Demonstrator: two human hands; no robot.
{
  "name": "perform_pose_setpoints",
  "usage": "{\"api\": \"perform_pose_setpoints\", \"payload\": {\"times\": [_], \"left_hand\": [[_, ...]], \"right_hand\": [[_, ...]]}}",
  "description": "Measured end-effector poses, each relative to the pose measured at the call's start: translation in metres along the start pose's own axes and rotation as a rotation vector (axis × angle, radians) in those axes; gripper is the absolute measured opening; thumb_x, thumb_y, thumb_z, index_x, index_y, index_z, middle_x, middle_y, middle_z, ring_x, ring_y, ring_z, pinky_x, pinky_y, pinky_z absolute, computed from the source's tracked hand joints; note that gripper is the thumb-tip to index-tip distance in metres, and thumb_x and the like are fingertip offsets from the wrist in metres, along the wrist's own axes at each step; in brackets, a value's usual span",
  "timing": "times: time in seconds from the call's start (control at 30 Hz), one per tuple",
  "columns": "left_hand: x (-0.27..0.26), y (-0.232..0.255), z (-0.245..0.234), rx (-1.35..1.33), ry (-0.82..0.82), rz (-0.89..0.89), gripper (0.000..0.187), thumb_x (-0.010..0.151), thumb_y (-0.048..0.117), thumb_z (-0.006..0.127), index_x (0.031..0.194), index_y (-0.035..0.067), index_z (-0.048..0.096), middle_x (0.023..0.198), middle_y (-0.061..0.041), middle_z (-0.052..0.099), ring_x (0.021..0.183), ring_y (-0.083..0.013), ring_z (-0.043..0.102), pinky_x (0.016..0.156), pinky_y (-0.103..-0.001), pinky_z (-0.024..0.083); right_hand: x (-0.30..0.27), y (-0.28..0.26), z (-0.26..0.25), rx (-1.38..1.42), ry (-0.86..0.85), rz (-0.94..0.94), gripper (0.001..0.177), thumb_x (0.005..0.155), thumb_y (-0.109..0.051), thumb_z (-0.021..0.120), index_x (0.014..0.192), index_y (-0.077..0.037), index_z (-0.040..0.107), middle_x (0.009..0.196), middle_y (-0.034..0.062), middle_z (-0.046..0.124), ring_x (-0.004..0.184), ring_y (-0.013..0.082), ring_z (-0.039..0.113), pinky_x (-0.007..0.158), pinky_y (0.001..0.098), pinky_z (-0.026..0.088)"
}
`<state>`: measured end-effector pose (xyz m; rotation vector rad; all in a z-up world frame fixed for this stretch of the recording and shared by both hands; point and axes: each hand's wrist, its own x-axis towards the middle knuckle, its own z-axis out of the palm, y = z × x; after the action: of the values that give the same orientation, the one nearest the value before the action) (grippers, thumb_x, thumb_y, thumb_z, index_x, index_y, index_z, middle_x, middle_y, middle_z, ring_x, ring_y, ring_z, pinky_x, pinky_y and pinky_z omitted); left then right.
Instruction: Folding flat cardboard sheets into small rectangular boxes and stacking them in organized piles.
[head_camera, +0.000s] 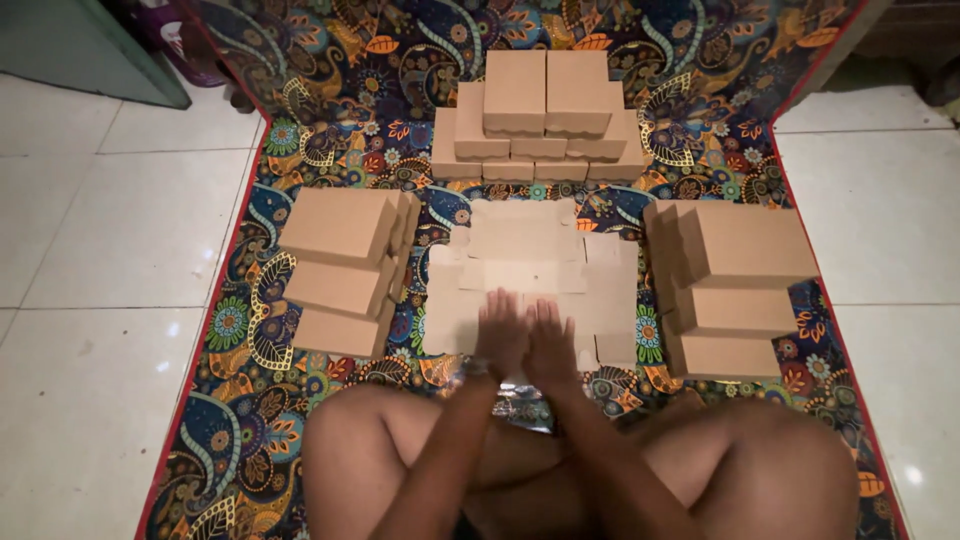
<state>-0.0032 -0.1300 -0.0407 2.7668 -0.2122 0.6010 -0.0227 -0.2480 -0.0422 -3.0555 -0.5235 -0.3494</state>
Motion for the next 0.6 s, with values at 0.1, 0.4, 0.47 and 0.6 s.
{"api": "perform_pose_setpoints", "payload": {"times": [0.1, 0.4, 0.47, 0.6], "left_hand": [[-0.002, 0.003, -0.005, 0.062, 0.204, 0.04, 0.057, 0.097, 0.047, 0.061, 0.13, 0.002, 0.062, 0.14, -0.026, 0.058, 0.134, -0.0435, 0.052, 0.102, -0.061, 0.044], [-0.001, -0.01, -0.003, 0.022, -0.03, 0.108, 0.072, 0.099, 0.059, 0.048, 0.14, 0.0, 0.056, 0.152, -0.023, 0.049, 0.145, -0.041, 0.039, 0.113, -0.062, 0.035], [0.001, -0.003, 0.002, 0.088, 0.094, 0.077, 0.057, 0.097, 0.048, 0.053, 0.131, 0.004, 0.064, 0.143, -0.019, 0.059, 0.138, -0.037, 0.049, 0.108, -0.058, 0.043], [0.023, -0.006, -0.013, -0.08, 0.438, 0.097, 0.031, 0.094, 0.017, 0.062, 0.11, -0.009, 0.063, 0.117, -0.026, 0.067, 0.124, -0.0404, 0.061, 0.105, -0.052, 0.051]], "right_hand": [[-0.003, -0.006, -0.014, 0.075, -0.12, 0.042, 0.083, 0.087, -0.044, 0.043, 0.16, -0.009, 0.025, 0.167, 0.0171, 0.025, 0.153, 0.0378, 0.022, 0.117, 0.0655, 0.023], [0.005, 0.001, -0.024, -0.01, -0.422, 0.02, 0.11, 0.072, -0.046, 0.048, 0.165, -0.012, 0.002, 0.172, 0.0177, 0.0, 0.157, 0.0387, 0.002, 0.121, 0.0597, 0.012], [0.01, -0.002, -0.059, 0.102, -0.419, 0.058, 0.09, 0.085, -0.039, 0.044, 0.164, -0.012, 0.01, 0.172, 0.016, 0.005, 0.158, 0.0374, 0.005, 0.122, 0.0607, 0.013], [0.013, 0.032, 0.085, 0.135, 0.245, 0.223, 0.048, 0.105, -0.02, 0.042, 0.151, -0.02, 0.051, 0.156, 0.017, 0.047, 0.145, 0.0344, 0.045, 0.107, 0.0502, 0.047]]}}
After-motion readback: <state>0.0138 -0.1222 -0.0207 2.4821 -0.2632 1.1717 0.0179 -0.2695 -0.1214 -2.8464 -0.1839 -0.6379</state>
